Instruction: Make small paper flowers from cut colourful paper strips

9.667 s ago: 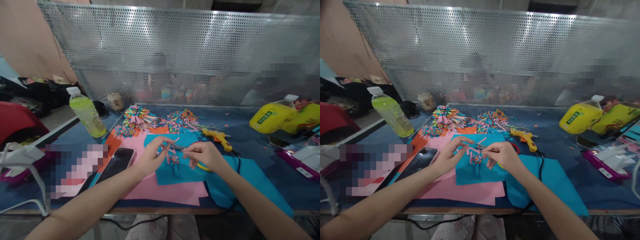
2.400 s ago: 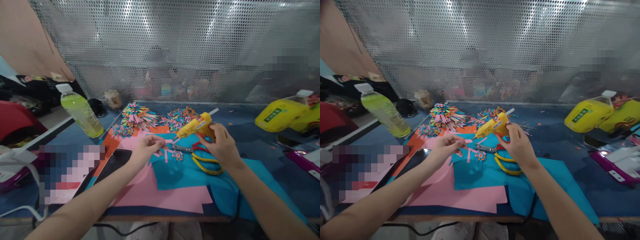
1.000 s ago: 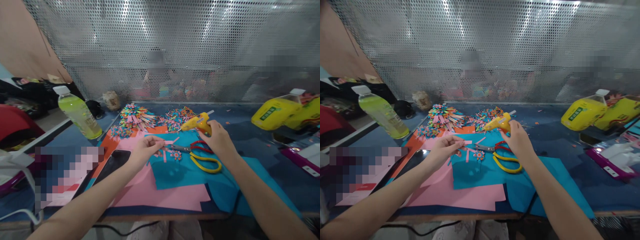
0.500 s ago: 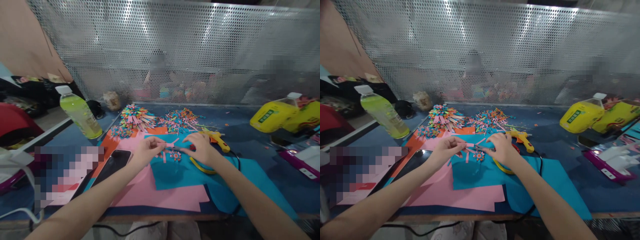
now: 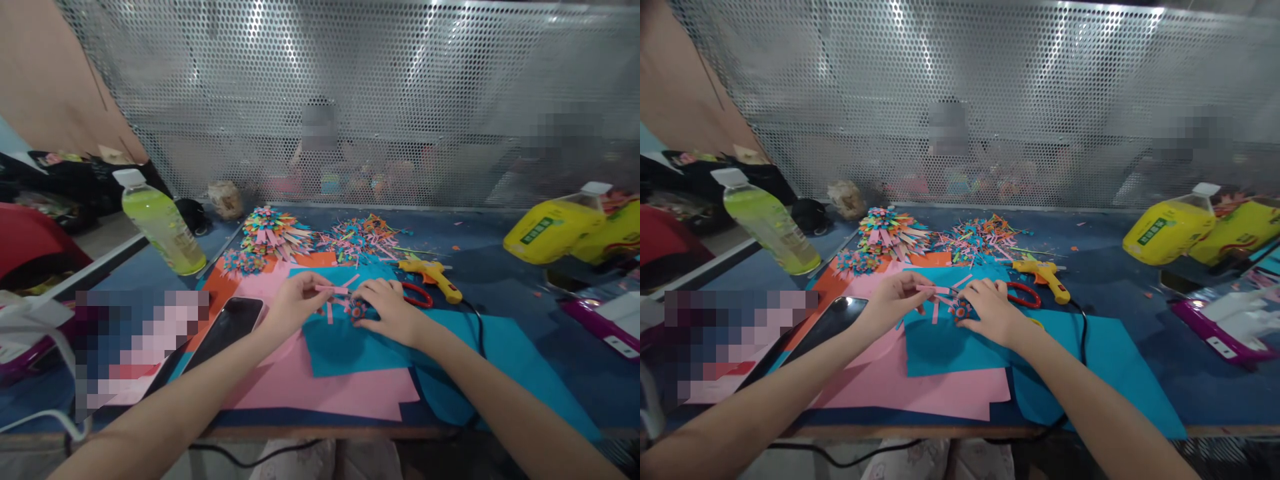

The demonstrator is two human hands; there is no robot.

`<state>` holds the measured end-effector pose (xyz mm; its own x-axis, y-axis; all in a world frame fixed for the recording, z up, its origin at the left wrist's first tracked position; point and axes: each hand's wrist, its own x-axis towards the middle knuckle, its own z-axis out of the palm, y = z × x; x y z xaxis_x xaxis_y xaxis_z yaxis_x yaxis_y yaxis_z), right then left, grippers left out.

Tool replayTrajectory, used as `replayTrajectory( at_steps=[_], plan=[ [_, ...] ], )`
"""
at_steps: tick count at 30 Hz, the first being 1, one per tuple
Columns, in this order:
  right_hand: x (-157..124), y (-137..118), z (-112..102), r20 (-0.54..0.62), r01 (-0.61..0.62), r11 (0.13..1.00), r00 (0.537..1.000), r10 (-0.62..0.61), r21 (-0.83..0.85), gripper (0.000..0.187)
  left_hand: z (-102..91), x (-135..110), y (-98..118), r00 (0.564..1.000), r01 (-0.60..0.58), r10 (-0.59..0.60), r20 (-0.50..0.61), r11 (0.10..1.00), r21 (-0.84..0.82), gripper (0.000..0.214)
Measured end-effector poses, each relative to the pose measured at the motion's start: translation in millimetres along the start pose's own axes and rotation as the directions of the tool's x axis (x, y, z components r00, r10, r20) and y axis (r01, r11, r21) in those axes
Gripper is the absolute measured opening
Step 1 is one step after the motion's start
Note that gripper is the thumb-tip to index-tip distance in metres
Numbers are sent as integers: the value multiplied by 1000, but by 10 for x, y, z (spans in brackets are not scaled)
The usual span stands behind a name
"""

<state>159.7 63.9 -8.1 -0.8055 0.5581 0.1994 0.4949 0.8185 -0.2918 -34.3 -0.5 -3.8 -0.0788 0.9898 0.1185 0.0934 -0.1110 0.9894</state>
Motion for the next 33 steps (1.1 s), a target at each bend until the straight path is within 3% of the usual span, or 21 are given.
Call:
replayTrajectory(
  at_steps=[4, 8, 10, 12, 23, 33],
  plan=[
    [21, 34, -26, -4, -45, 939, 999, 49, 341, 15, -10, -1, -5, 1000, -6, 6, -12, 1000, 6, 22],
    [36, 83, -3, 50, -117, 659, 991, 120, 743, 24, -26, -4, -4, 1000, -22, 23, -17, 999, 42, 21],
    [39, 88, 8, 84, -145, 544, 987, 136, 827, 28, -29, -6, -1, 999, -32, 33, -17, 997, 74, 19],
    [43, 80, 10, 105, -170, 484, 982, 159, 858, 29, -28, -8, -1, 999, -33, 34, -14, 995, 97, 18],
    [46, 34, -7, 94, -155, 341, 977, 190, 927, 33, 7, -24, -34, 998, -17, 13, 60, 998, 66, 20],
    [34, 37, -31, 64, -113, 360, 987, 145, 926, 33, 48, -56, 53, 984, 104, -91, 150, 991, -80, 20]
  ],
)
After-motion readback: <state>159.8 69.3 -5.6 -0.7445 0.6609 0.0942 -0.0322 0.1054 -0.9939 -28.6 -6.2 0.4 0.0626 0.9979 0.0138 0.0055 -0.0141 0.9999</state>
